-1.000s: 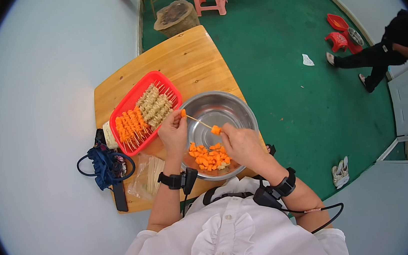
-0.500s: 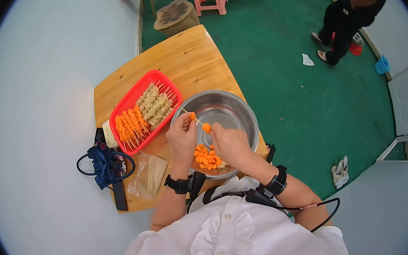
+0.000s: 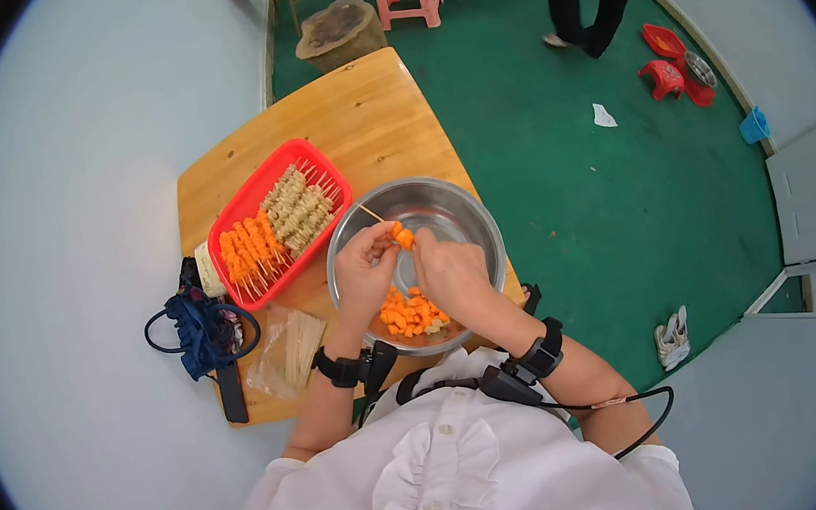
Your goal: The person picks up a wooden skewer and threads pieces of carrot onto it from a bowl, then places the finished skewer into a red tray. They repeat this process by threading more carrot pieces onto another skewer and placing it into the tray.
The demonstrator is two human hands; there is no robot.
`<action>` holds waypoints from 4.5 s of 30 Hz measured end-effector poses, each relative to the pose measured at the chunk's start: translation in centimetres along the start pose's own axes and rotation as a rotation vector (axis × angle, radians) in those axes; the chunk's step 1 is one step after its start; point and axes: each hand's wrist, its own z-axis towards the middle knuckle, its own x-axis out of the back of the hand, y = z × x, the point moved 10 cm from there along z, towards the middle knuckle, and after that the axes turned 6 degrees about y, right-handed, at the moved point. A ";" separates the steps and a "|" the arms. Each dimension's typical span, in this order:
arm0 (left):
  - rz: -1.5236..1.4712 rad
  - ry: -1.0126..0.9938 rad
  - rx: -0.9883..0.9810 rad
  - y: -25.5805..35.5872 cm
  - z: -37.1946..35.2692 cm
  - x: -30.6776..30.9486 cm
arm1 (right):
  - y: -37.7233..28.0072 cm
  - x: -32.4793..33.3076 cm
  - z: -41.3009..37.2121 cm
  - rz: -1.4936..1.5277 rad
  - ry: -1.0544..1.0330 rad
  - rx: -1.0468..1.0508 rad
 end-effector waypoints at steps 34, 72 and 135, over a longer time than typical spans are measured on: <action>0.424 -0.304 0.282 -15.8 -1.6 -3.0 | 12.7 -4.6 -4.4 0.550 -0.152 -0.511; -0.432 0.250 0.419 -7.0 -0.9 4.2 | 2.6 0.4 -2.9 0.369 -0.150 -0.193; -0.299 0.350 0.394 -6.8 -0.8 5.8 | 1.4 0.7 -2.4 0.273 -0.126 -0.089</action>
